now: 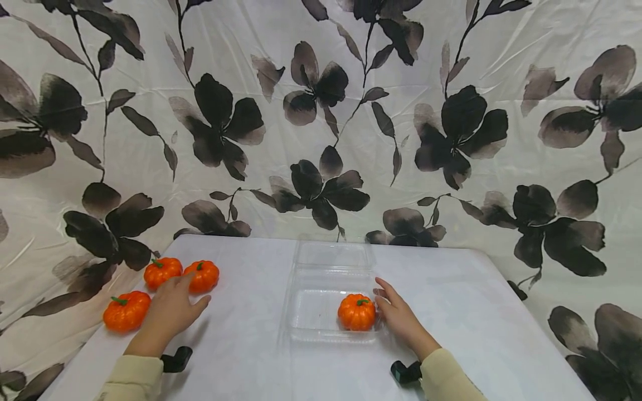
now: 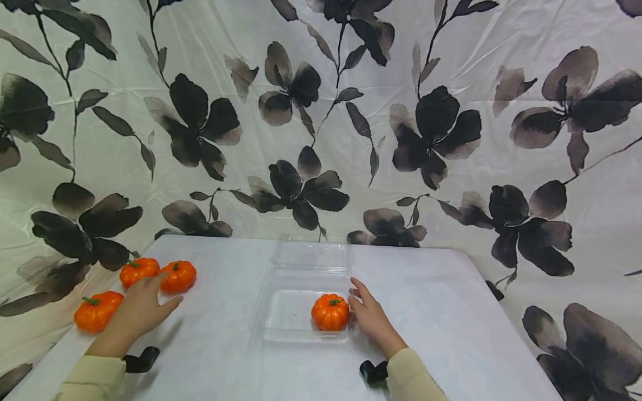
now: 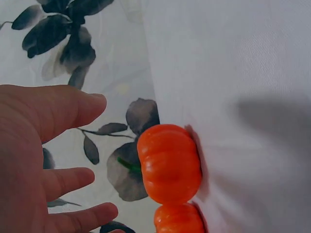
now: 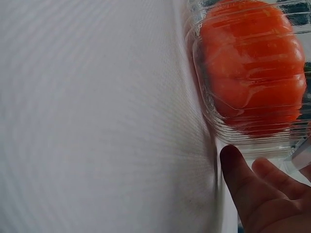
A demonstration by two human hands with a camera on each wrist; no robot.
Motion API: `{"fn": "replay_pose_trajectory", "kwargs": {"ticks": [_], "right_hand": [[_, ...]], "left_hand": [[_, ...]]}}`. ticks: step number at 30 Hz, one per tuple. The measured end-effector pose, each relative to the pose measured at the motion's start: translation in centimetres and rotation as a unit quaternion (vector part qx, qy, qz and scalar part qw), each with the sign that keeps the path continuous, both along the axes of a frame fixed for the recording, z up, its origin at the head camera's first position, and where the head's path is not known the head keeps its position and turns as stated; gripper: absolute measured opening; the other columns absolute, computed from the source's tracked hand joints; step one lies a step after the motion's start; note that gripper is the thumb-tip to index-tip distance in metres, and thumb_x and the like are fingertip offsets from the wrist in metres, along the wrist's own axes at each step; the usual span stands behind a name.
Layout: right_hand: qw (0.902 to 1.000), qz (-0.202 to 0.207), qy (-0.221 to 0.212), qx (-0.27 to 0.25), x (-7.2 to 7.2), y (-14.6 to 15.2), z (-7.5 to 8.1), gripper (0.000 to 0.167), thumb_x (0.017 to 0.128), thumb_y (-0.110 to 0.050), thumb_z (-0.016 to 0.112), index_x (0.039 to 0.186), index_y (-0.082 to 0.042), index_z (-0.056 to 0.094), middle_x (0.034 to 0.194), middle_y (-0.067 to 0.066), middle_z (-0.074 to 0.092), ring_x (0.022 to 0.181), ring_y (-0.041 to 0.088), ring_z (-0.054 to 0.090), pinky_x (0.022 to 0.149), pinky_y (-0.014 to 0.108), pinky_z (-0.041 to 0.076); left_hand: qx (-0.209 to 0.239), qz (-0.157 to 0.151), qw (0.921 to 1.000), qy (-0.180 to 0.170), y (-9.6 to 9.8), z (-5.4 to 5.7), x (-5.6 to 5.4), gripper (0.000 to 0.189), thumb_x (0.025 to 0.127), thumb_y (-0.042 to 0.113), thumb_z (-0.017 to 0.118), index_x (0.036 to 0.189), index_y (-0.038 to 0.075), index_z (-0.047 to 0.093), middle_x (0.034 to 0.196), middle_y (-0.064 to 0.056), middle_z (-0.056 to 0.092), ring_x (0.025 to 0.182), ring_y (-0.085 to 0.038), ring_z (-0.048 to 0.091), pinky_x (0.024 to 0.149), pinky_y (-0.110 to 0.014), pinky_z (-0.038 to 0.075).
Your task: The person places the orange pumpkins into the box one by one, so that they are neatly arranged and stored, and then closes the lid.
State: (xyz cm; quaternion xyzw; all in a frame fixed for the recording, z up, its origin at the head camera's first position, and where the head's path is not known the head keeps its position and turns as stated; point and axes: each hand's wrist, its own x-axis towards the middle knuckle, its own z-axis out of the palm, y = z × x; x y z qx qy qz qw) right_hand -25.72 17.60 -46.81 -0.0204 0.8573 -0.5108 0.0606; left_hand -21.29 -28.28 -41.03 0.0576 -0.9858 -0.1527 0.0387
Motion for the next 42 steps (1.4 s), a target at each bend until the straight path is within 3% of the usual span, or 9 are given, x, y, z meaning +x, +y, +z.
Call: {"fn": "replay_pose_trajectory", "kwargs": {"ticks": [14,26,32,42], "right_hand": [[1.0000,-0.001,0.001,0.005,0.4,-0.1,0.0,0.053,0.102,-0.028,0.042,0.153,-0.023,0.028,0.148,0.016,0.044,0.128,0.036,0.051,0.102,0.053,0.046],[0.9999,-0.008,-0.010,0.005,0.1,-0.2,-0.1,0.053,0.102,-0.030,0.042,0.153,-0.027,0.026,0.149,0.014,0.043,0.130,0.036,0.050,0.103,0.054,0.044],[1.0000,-0.005,-0.008,0.001,0.0,-0.2,-0.2,0.053,0.102,-0.029,0.042,0.153,-0.027,0.026,0.149,0.014,0.043,0.130,0.036,0.049,0.103,0.054,0.045],[0.9999,-0.005,-0.008,0.005,0.0,-0.2,-0.1,0.053,0.102,-0.029,0.042,0.153,-0.026,0.026,0.149,0.013,0.044,0.128,0.035,0.051,0.102,0.053,0.046]], "left_hand": [[-0.025,0.042,0.9983,0.032,-1.9,-0.6,0.3,0.082,0.084,0.039,0.067,0.138,-0.014,0.035,0.130,-0.045,0.033,0.119,-0.062,0.029,0.101,-0.074,0.027],[-0.049,0.081,0.9947,0.039,-3.4,-0.6,0.5,0.079,0.082,0.035,0.069,0.134,-0.015,0.037,0.125,-0.046,0.031,0.115,-0.063,0.026,0.099,-0.078,0.024],[-0.058,0.104,0.9914,0.056,-4.3,-0.9,0.5,0.075,0.082,0.032,0.069,0.132,-0.013,0.037,0.124,-0.046,0.030,0.115,-0.064,0.026,0.098,-0.077,0.026],[-0.053,0.133,0.9884,0.052,-5.4,-0.7,0.8,0.076,0.083,0.031,0.066,0.135,-0.014,0.035,0.126,-0.045,0.029,0.116,-0.063,0.028,0.096,-0.075,0.031]]}}
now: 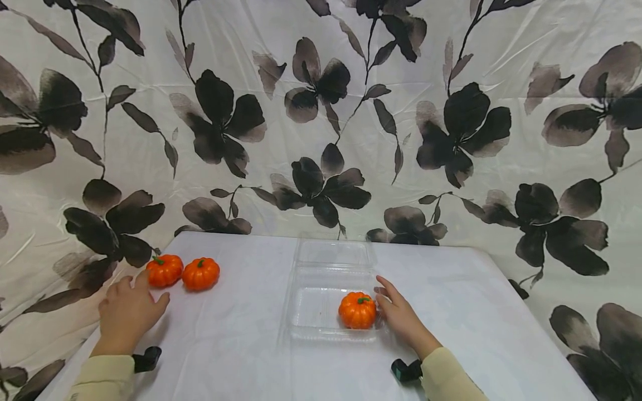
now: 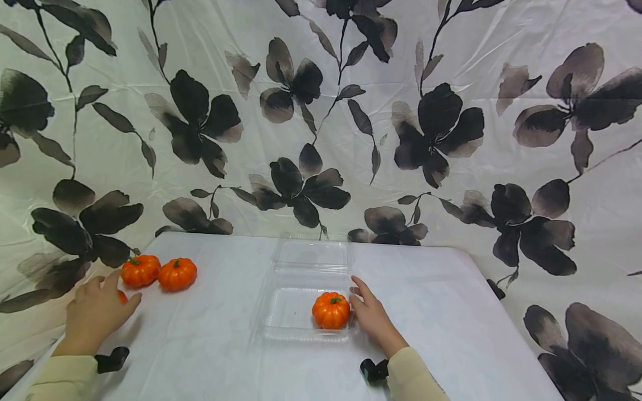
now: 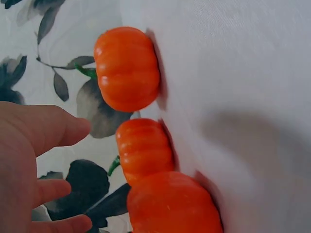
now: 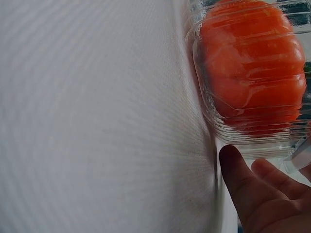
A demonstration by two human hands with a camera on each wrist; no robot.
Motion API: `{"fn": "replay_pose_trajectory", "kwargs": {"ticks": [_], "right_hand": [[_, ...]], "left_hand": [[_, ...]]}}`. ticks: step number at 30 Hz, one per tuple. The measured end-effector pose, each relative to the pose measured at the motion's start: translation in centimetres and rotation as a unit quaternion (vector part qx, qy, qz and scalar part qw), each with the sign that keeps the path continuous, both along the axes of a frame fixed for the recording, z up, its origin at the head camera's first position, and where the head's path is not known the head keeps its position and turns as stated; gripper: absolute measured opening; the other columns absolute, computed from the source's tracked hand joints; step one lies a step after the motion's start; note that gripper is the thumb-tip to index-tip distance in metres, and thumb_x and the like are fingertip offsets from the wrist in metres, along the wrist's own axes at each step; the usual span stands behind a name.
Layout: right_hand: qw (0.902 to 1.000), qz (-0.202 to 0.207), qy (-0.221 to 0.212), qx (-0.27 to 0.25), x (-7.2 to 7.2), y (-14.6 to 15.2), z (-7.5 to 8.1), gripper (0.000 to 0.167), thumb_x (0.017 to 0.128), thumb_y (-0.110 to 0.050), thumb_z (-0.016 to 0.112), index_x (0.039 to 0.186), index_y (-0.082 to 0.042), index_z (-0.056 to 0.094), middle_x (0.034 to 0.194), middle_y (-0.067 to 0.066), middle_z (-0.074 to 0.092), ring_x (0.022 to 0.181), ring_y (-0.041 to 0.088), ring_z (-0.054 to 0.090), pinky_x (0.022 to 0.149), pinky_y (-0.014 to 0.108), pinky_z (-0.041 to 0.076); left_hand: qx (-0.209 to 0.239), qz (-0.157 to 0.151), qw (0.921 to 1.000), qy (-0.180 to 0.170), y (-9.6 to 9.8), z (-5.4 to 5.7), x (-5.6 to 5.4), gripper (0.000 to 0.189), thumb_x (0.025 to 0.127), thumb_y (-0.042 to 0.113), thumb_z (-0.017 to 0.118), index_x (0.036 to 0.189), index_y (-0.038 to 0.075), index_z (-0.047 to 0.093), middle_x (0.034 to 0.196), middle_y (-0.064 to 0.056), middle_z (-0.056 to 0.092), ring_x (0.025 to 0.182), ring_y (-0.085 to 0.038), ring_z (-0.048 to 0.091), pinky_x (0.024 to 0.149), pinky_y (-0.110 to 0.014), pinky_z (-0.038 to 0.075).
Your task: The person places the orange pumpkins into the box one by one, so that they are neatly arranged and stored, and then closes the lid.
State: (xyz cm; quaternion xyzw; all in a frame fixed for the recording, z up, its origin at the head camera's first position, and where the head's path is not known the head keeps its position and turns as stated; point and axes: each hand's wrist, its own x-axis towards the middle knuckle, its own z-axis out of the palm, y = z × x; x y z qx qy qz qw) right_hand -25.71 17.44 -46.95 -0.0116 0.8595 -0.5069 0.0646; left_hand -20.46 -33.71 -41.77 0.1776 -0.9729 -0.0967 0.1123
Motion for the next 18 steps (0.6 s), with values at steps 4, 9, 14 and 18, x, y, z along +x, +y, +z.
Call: {"fn": "replay_pose_trajectory", "kwargs": {"ticks": [4,9,14,18], "right_hand": [[1.0000,-0.002,-0.001,-0.001,0.0,0.0,0.1,0.053,0.102,-0.029,0.042,0.153,-0.026,0.026,0.149,0.014,0.044,0.128,0.036,0.052,0.102,0.054,0.045],[1.0000,0.002,0.001,-0.003,0.2,0.1,0.1,0.053,0.102,-0.028,0.042,0.153,-0.025,0.027,0.148,0.015,0.045,0.126,0.035,0.053,0.101,0.053,0.047],[1.0000,0.002,0.003,-0.003,0.3,0.1,0.1,0.053,0.102,-0.028,0.043,0.153,-0.025,0.028,0.147,0.014,0.046,0.125,0.034,0.054,0.100,0.051,0.048],[1.0000,0.001,0.006,-0.004,0.2,0.2,0.1,0.053,0.102,-0.028,0.043,0.153,-0.025,0.028,0.147,0.014,0.046,0.123,0.033,0.055,0.099,0.050,0.049]], "left_hand": [[0.015,0.007,0.9999,0.001,-0.8,-0.3,-0.1,0.078,0.084,0.032,0.066,0.138,-0.013,0.031,0.128,-0.045,0.027,0.117,-0.062,0.027,0.097,-0.075,0.031],[0.029,0.026,0.9991,-0.019,-1.8,-0.9,-0.5,0.083,0.085,0.034,0.065,0.141,-0.013,0.026,0.132,-0.045,0.025,0.119,-0.063,0.027,0.098,-0.074,0.032],[0.049,0.041,0.9973,-0.036,-2.6,-0.9,-0.8,0.086,0.085,0.036,0.063,0.144,-0.012,0.021,0.132,-0.045,0.023,0.119,-0.063,0.027,0.097,-0.072,0.035],[0.069,0.042,0.9959,-0.041,-3.1,-0.8,-0.7,0.087,0.086,0.036,0.062,0.145,-0.012,0.019,0.133,-0.046,0.021,0.119,-0.062,0.027,0.097,-0.072,0.035]]}}
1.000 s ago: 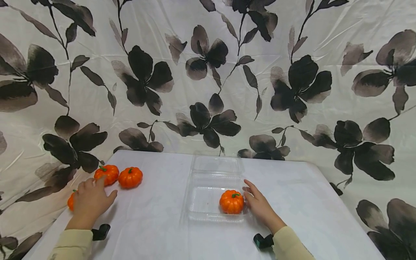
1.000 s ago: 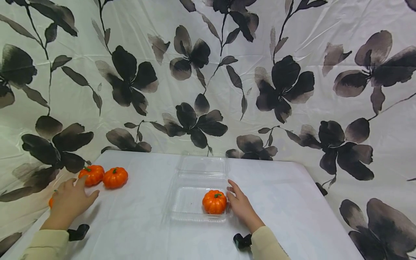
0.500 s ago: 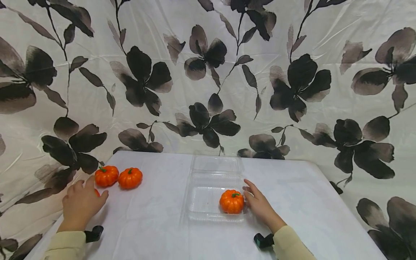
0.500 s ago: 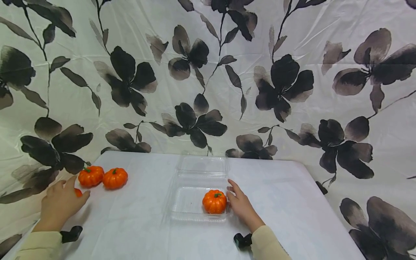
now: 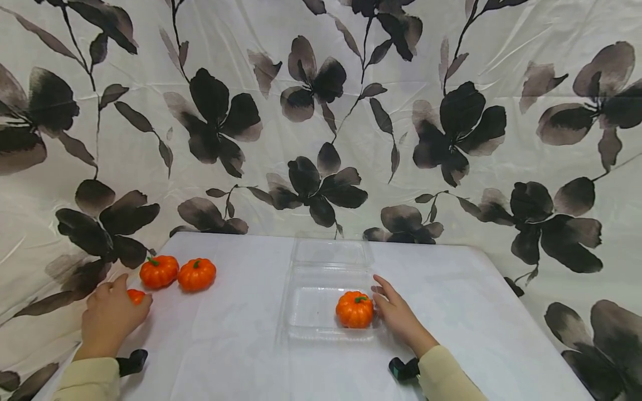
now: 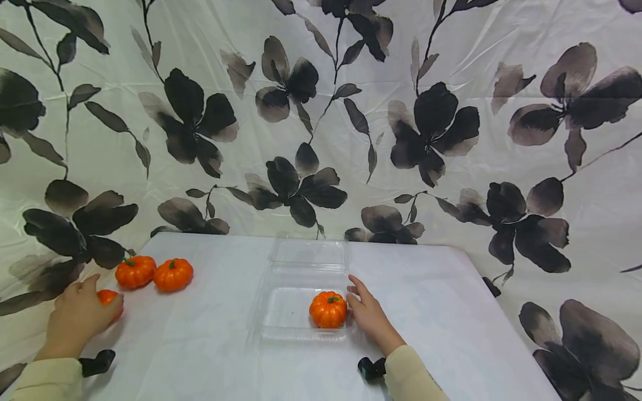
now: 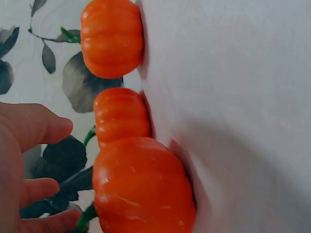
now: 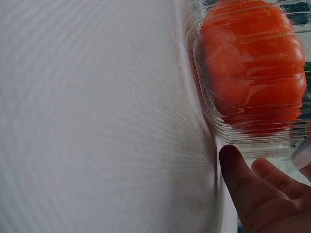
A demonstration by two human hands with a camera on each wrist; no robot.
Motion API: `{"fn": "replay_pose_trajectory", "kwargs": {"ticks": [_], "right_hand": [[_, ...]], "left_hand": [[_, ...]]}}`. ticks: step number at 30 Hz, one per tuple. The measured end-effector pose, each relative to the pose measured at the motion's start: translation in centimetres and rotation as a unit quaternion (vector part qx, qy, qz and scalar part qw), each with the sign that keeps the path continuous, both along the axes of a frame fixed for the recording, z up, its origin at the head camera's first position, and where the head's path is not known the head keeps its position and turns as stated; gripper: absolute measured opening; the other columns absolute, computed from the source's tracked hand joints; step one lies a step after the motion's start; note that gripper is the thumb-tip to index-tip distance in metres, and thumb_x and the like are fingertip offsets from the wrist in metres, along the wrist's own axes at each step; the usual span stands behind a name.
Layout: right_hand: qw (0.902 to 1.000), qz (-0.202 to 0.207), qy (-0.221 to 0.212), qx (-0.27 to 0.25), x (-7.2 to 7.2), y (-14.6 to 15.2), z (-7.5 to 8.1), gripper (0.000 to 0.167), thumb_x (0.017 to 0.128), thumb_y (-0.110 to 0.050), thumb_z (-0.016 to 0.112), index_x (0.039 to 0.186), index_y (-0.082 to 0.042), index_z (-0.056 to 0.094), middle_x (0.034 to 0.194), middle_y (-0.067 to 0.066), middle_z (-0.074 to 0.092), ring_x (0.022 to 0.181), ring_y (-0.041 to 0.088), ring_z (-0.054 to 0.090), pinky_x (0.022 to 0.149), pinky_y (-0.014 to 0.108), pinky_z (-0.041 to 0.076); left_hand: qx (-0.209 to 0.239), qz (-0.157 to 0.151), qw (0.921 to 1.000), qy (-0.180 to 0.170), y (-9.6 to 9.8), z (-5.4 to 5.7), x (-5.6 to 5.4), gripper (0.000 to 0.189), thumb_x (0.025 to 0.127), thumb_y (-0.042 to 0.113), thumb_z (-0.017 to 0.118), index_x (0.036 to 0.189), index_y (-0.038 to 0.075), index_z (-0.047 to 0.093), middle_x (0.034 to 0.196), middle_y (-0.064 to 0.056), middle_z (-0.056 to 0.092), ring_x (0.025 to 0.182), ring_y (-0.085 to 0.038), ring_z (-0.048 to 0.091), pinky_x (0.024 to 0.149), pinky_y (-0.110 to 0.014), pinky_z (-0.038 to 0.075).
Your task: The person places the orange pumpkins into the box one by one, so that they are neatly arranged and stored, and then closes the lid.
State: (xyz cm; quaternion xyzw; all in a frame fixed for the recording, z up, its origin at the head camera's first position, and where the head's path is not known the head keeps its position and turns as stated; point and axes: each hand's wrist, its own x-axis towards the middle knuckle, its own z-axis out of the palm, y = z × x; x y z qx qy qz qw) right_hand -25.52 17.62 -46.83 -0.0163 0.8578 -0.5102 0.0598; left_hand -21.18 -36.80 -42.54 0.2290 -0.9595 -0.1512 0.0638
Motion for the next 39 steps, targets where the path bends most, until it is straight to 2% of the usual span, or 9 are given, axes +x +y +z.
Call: {"fn": "replay_pose_trajectory", "kwargs": {"ticks": [6,13,25,34,39], "right_hand": [[1.0000,-0.001,-0.005,0.005,0.0,0.0,-0.2,0.053,0.102,-0.029,0.043,0.153,-0.025,0.028,0.148,0.014,0.045,0.124,0.034,0.054,0.100,0.052,0.048],[1.0000,0.000,-0.003,0.002,-0.1,0.0,-0.2,0.052,0.102,-0.029,0.043,0.153,-0.025,0.028,0.148,0.015,0.045,0.126,0.035,0.053,0.101,0.053,0.047],[1.0000,-0.002,-0.003,0.008,-0.2,0.0,-0.2,0.053,0.102,-0.030,0.043,0.153,-0.026,0.028,0.148,0.014,0.045,0.127,0.036,0.053,0.102,0.055,0.046],[0.9999,0.004,0.012,0.004,0.0,0.0,-0.2,0.052,0.102,-0.026,0.043,0.152,-0.022,0.029,0.145,0.015,0.048,0.124,0.034,0.055,0.102,0.053,0.046],[0.9999,0.004,0.009,0.006,0.0,-0.1,-0.1,0.053,0.102,-0.026,0.043,0.153,-0.022,0.029,0.146,0.015,0.047,0.125,0.035,0.054,0.102,0.054,0.045]], "left_hand": [[0.030,0.005,0.9995,-0.002,-0.7,-0.1,0.1,0.085,0.087,0.036,0.058,0.144,-0.013,0.019,0.134,-0.047,0.020,0.120,-0.063,0.026,0.099,-0.072,0.033],[0.055,0.017,0.9982,-0.018,-1.3,-0.3,-0.3,0.088,0.087,0.039,0.057,0.145,-0.013,0.016,0.137,-0.046,0.017,0.121,-0.062,0.023,0.102,-0.071,0.032],[0.114,0.028,0.9931,-0.001,-2.5,-1.1,-0.6,0.095,0.086,0.045,0.060,0.143,-0.016,0.017,0.135,-0.046,0.021,0.119,-0.059,0.028,0.104,-0.070,0.030],[0.155,0.045,0.9866,-0.019,-2.8,-1.6,-0.7,0.095,0.084,0.045,0.064,0.141,-0.015,0.017,0.132,-0.043,0.023,0.116,-0.056,0.030,0.102,-0.068,0.035],[0.159,0.049,0.9858,-0.026,-2.7,-1.5,-0.7,0.092,0.084,0.044,0.065,0.138,-0.015,0.020,0.127,-0.041,0.027,0.113,-0.055,0.034,0.101,-0.067,0.037]]}}
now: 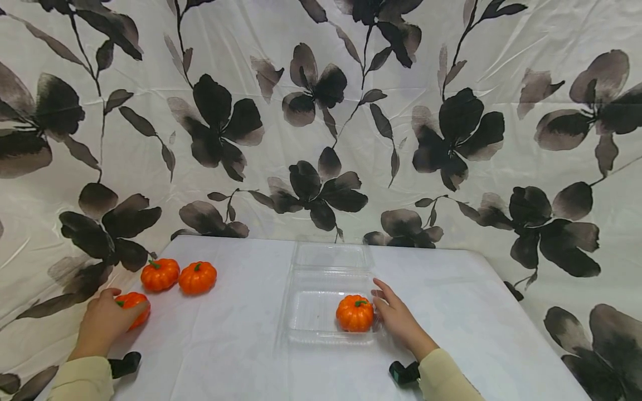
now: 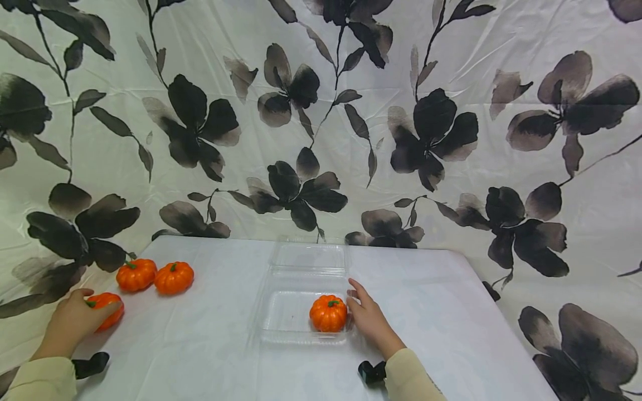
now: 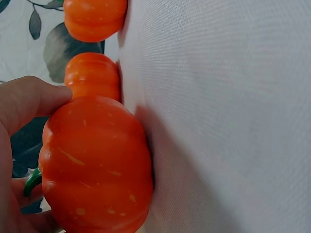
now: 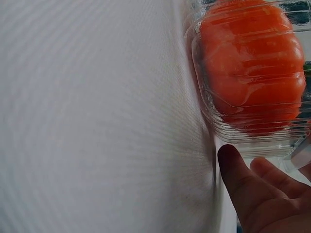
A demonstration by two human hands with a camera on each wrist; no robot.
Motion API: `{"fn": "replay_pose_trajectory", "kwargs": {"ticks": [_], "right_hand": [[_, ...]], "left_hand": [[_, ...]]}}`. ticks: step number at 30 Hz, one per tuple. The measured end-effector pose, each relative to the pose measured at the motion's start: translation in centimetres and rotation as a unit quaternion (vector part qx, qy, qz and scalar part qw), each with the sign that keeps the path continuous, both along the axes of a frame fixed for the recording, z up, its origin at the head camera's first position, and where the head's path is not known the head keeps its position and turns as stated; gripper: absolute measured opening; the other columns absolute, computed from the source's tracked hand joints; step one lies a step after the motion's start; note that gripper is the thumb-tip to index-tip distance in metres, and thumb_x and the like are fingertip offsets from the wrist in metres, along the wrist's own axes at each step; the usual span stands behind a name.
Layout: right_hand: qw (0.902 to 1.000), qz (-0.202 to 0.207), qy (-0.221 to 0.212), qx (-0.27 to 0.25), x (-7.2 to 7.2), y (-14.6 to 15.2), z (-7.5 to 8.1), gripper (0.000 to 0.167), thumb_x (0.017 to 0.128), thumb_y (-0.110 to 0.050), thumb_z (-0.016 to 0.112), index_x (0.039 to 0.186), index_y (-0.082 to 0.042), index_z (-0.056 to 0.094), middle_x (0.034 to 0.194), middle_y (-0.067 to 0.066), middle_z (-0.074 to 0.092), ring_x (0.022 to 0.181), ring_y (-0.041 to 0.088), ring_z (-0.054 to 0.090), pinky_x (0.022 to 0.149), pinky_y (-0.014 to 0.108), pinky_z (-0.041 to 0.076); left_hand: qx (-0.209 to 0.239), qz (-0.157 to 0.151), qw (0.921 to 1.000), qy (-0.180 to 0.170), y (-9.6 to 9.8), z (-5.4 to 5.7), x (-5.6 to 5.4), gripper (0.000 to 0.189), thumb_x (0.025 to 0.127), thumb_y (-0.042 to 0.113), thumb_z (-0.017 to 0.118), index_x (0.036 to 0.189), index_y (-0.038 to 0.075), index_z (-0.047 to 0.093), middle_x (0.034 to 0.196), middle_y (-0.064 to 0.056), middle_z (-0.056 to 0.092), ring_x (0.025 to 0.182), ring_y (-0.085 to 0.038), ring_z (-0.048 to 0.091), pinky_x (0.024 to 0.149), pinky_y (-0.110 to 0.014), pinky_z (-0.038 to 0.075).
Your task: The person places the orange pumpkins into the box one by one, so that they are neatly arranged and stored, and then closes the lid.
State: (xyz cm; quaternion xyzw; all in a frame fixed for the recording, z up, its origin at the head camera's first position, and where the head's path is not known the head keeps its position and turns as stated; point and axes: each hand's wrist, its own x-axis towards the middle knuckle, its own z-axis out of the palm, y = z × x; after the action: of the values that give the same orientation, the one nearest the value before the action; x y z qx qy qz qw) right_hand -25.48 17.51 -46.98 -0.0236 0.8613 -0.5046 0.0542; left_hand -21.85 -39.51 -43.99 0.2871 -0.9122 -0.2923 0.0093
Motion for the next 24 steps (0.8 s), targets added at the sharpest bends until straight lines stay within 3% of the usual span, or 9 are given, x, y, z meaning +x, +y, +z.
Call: {"fn": "replay_pose_trajectory", "kwargs": {"ticks": [13,24], "right_hand": [[0.9999,-0.001,0.005,-0.013,-0.1,0.1,-0.1,0.052,0.102,-0.025,0.043,0.152,-0.021,0.030,0.145,0.016,0.048,0.117,0.030,0.059,0.098,0.050,0.050],[1.0000,-0.003,0.000,-0.009,0.0,0.1,0.0,0.052,0.102,-0.026,0.043,0.152,-0.023,0.030,0.145,0.015,0.048,0.118,0.030,0.058,0.099,0.050,0.049]], "left_hand": [[-0.014,-0.027,0.9995,-0.003,1.0,0.6,0.0,0.090,0.084,0.047,0.066,0.135,-0.014,0.024,0.122,-0.040,0.032,0.108,-0.054,0.037,0.097,-0.066,0.041],[-0.039,-0.076,0.9959,0.030,2.0,1.8,0.0,0.097,0.082,0.056,0.065,0.134,-0.016,0.027,0.121,-0.041,0.036,0.109,-0.054,0.039,0.095,-0.068,0.040]]}}
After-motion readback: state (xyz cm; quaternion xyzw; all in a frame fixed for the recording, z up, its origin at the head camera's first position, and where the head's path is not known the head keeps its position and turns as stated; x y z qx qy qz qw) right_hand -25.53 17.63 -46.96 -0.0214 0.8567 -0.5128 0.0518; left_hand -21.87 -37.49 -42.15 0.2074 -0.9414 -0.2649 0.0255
